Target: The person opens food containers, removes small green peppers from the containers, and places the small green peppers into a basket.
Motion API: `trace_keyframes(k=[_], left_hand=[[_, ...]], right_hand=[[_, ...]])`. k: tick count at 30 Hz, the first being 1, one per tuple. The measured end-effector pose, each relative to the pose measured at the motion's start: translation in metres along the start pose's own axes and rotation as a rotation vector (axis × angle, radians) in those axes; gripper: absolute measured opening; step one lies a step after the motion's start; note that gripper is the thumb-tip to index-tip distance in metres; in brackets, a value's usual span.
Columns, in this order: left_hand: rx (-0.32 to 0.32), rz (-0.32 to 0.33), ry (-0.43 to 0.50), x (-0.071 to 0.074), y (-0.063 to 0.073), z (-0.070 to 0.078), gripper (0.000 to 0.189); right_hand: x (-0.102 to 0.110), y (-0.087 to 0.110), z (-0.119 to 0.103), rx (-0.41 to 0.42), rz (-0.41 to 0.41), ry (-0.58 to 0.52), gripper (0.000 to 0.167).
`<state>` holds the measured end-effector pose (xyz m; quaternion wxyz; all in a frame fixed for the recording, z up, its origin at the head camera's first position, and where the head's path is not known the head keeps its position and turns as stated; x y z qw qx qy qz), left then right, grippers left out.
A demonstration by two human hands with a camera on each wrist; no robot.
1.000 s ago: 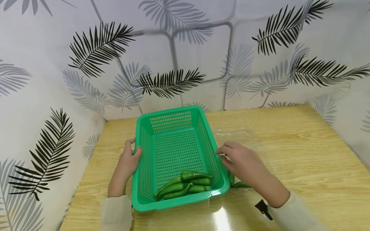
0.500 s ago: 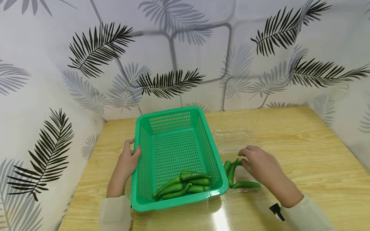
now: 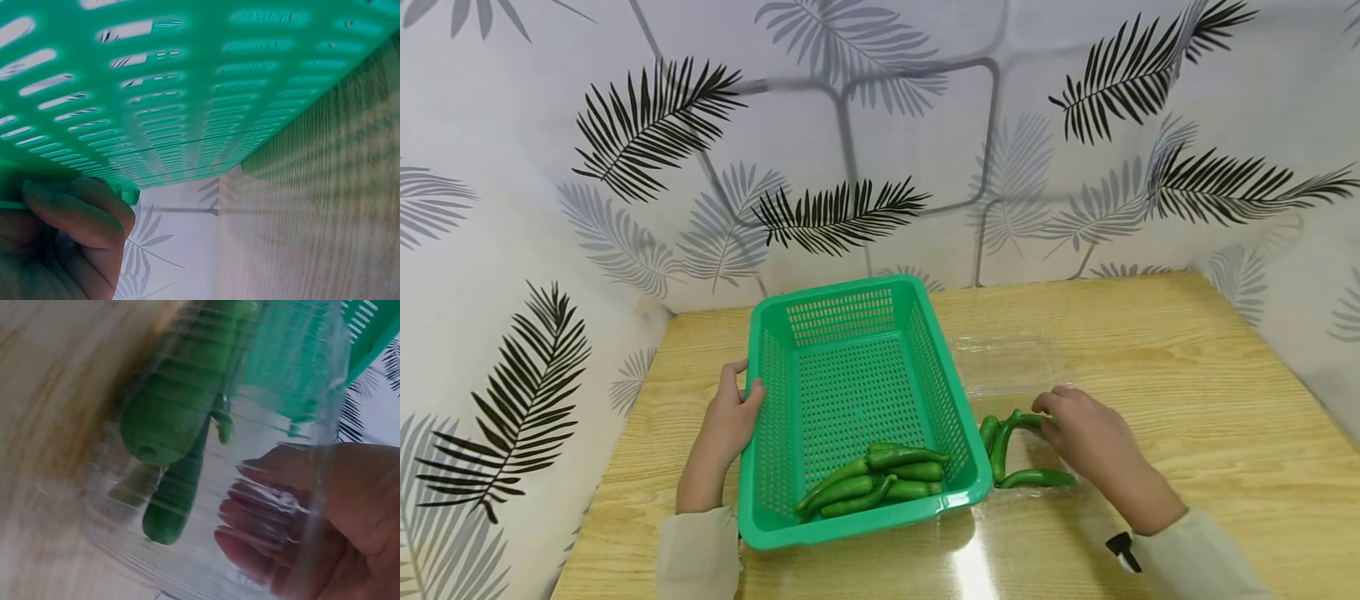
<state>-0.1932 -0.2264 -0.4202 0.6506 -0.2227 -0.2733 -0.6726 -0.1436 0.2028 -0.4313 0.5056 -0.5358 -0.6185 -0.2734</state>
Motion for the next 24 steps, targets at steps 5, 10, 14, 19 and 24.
trace_keyframes(k=[5,10,14,19,24], left_hand=[[-0.002,-0.004,0.005,0.0,0.0,-0.001,0.054],[0.004,-0.002,0.007,0.0,0.001,0.001,0.054],[0.009,-0.001,0.007,0.001,0.001,0.002,0.053],[0.006,-0.003,0.011,0.001,0.0,0.001,0.054],[0.01,0.0,0.007,0.0,0.0,0.0,0.054]], right_hand=[[-0.01,-0.001,0.001,0.021,0.02,0.001,0.013],[-0.017,0.0,0.002,0.03,0.051,0.021,0.012],[-0.02,0.002,0.003,0.033,0.07,0.047,0.015],[-0.022,0.002,0.002,0.03,0.076,0.076,0.02],[-0.025,0.002,0.002,0.02,0.068,0.107,0.02]])
Point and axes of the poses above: each hand's wrist, its own y-axis away from the middle knuckle, its own x-axis out of the back of the hand, z = x × y, the point moved 2 cm from there along -y, towards the middle knuckle, and after that the axes turned 6 degrees about -y, right-handed, at the moved point
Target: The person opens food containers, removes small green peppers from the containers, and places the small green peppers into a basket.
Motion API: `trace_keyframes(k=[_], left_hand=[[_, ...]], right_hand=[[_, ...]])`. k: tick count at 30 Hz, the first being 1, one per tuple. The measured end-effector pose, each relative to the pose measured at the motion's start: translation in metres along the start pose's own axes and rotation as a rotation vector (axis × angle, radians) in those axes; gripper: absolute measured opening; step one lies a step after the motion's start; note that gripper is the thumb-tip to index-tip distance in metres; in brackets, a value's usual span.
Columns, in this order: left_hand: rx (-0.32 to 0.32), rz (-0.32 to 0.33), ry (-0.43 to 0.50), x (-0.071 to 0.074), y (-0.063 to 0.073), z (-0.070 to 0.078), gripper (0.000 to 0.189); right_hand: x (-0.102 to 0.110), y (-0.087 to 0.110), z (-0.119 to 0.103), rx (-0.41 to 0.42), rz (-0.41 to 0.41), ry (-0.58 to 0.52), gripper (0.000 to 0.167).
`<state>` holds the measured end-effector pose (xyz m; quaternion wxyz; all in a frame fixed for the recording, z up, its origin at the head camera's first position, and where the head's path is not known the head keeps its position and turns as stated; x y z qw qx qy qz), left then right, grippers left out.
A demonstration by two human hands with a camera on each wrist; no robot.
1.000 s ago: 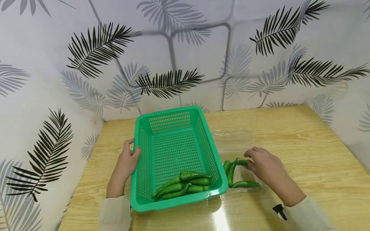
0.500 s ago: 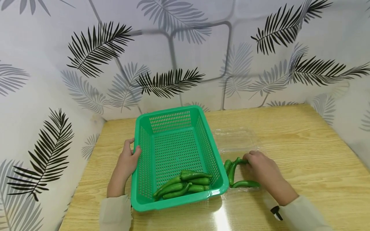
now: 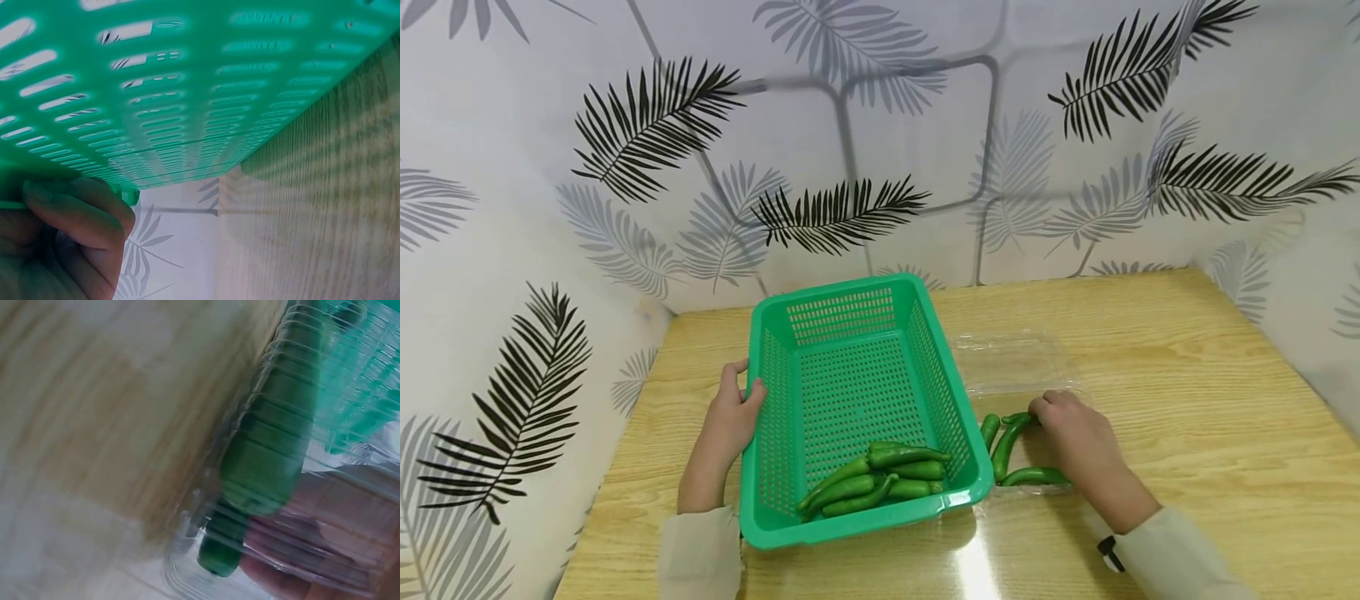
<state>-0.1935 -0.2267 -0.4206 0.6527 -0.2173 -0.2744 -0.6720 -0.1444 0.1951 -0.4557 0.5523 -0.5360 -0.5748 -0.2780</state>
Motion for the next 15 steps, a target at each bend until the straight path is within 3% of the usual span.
trace_keyframes(k=[15], left_hand=[[-0.008,-0.003,-0.012,-0.0007,-0.0006,-0.0025,0.054]], right_hand=[[-0.0013,0.0013,0.0043,-0.016,0.002,0.019,0.013]])
Point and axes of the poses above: each hand's wrist, its own y-axis away from the middle knuckle, its own x-axis out of the back of the hand, z = x × y, the point moved 2 cm from there along -y, towards the middle knuckle, and after that the axes turned 6 degrees about -y, right-handed, at the moved point
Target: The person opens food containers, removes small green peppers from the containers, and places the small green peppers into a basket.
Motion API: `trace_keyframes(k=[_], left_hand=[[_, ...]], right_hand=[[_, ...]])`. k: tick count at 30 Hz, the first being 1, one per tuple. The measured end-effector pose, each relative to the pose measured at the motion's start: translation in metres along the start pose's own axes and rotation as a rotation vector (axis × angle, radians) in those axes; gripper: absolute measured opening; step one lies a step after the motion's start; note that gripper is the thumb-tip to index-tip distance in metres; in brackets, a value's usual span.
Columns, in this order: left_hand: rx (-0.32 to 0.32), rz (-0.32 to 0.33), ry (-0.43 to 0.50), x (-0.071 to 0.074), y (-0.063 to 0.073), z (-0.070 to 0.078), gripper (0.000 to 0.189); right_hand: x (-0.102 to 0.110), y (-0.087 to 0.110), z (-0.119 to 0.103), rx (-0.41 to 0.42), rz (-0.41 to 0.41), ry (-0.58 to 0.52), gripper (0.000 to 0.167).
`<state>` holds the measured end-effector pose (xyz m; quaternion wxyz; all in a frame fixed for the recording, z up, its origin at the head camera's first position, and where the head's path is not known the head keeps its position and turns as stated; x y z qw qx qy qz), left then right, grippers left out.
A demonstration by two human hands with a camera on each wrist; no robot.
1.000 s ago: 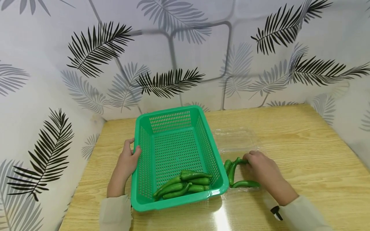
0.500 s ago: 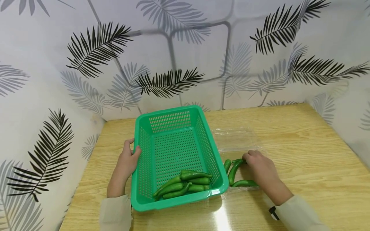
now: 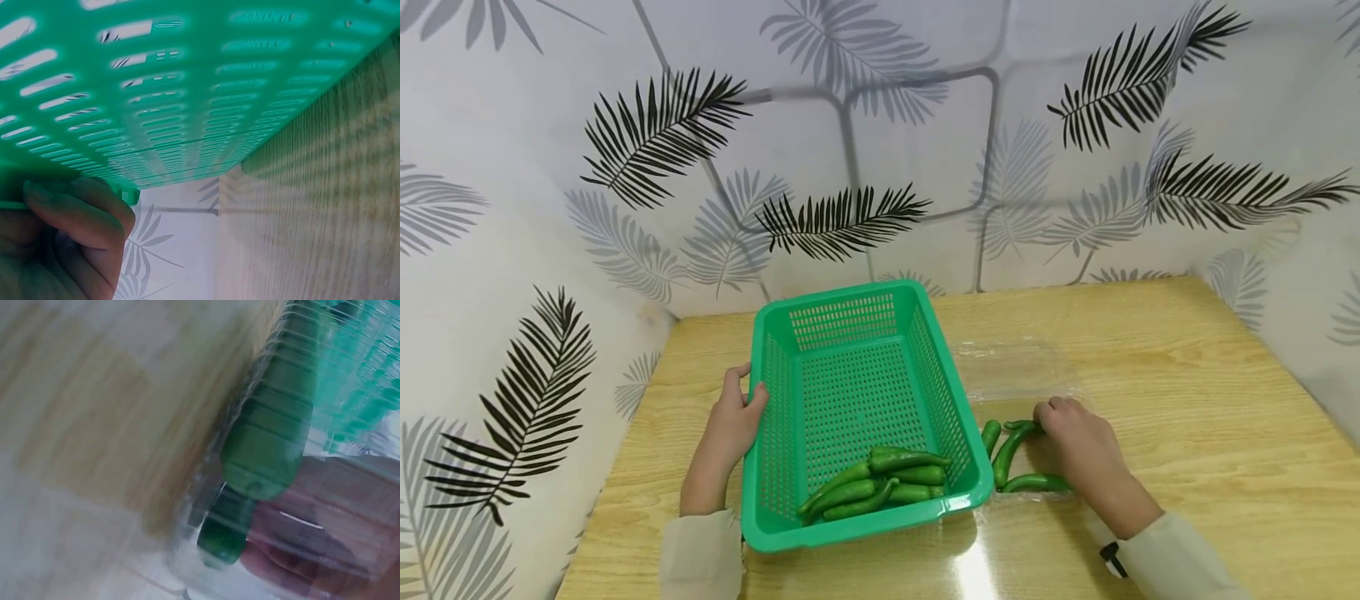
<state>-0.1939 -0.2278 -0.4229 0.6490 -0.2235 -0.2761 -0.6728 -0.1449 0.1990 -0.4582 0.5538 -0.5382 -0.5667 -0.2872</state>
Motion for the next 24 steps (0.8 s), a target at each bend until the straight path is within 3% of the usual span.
trace_keyframes(k=[9,20,24], left_hand=[[-0.006,0.0,0.0,-0.001,-0.001,-0.001,0.054],[-0.003,0.003,0.004,0.0,-0.001,-0.002,0.054],[0.004,0.003,-0.001,0.0,-0.001,-0.001,0.054]], right_hand=[[0.02,0.005,0.001,-0.041,0.032,-0.087,0.018],[0.043,0.002,-0.007,0.032,0.155,-0.128,0.022],[0.051,-0.003,-0.018,0.057,0.16,-0.148,0.022]])
Point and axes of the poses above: each hand's wrist, its own y-axis away from the middle knuckle, its own x-axis out of the back of the hand, z = x × y, the point moved 2 cm from there along -y, towards the middle knuckle, and after that the axes turned 6 degrees about -y, right-handed, at the moved point
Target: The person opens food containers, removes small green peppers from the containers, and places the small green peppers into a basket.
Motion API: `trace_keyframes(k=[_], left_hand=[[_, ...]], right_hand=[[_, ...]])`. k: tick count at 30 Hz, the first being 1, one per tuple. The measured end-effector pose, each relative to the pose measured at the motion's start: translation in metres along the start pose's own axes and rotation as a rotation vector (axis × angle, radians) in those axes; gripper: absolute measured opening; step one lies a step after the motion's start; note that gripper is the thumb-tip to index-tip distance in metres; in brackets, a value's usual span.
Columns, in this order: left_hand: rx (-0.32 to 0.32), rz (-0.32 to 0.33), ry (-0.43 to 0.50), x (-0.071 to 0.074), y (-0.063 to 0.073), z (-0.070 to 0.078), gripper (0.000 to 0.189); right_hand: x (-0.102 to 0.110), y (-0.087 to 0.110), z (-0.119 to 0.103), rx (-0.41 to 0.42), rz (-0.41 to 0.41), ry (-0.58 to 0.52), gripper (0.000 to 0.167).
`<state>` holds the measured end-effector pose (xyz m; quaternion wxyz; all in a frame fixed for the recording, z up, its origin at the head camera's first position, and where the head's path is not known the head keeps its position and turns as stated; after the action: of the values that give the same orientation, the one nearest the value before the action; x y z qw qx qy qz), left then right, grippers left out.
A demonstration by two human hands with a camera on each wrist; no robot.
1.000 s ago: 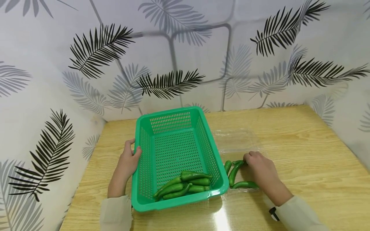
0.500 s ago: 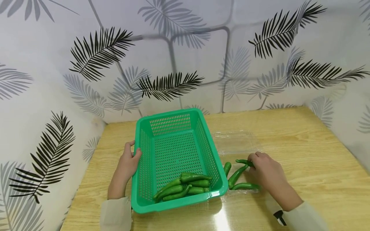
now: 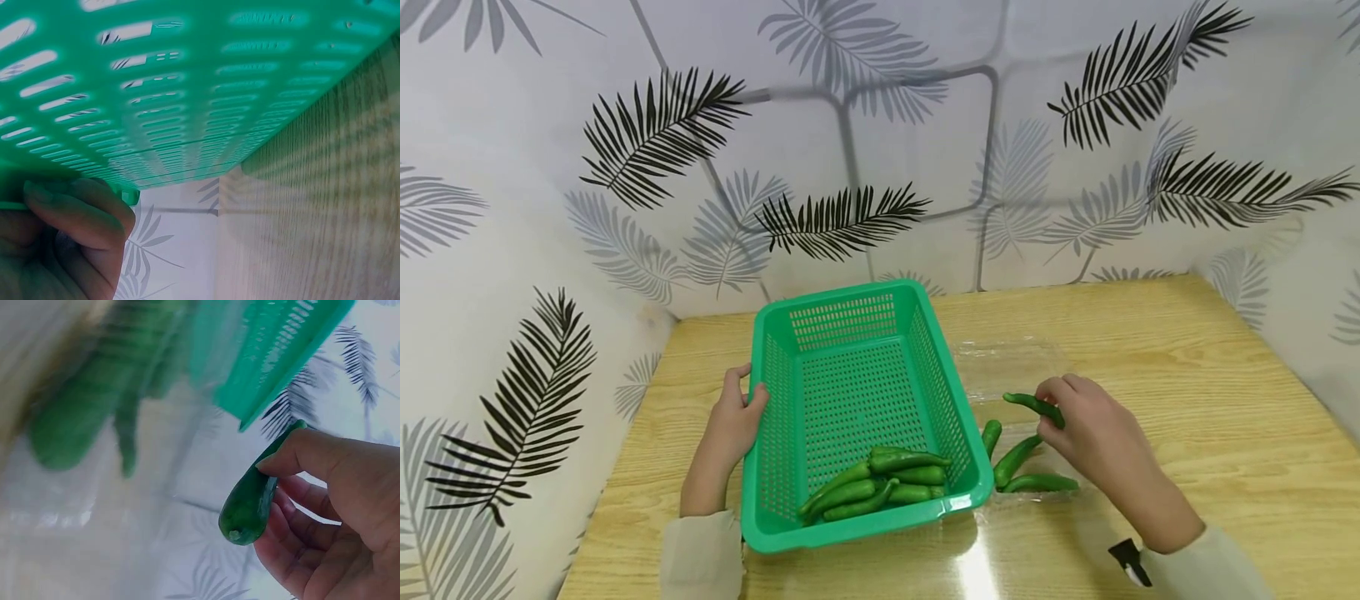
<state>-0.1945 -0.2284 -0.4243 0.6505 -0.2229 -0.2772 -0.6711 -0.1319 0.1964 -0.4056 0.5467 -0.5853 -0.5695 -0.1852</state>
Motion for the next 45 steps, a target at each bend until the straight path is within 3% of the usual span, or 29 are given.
trace_keyframes(k=[6,10,25,34,45], left_hand=[[0.004,-0.002,0.002,0.0,0.0,0.0,0.054],[0.01,-0.004,0.001,0.0,0.0,0.0,0.054],[0.007,-0.011,0.011,-0.001,-0.001,-0.002,0.055],[0.007,-0.016,0.004,0.001,-0.001,-0.001,0.055],[0.007,-0.01,0.0,0.001,-0.002,-0.002,0.056]], right_hand=[[0.006,-0.013,-0.023,0.036,-0.033,-0.071,0.022],[0.006,-0.022,-0.038,0.112,-0.006,-0.108,0.023],[-0.018,-0.041,-0.081,0.327,-0.019,-0.122,0.023],[-0.029,-0.046,-0.096,0.362,-0.091,-0.095,0.023],[-0.037,-0.046,-0.11,0.428,-0.105,-0.117,0.023]])
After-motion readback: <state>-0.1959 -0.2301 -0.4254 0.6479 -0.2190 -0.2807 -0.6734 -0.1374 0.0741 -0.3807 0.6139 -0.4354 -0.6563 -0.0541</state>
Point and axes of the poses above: each hand's wrist, its own y-axis away from the middle knuckle, its own x-axis out of the back of the hand, z = x × y, the point moved 2 cm from there along -y, towards the middle knuckle, and after that the axes turned 6 degrees about -y, right-handed, at the moved point
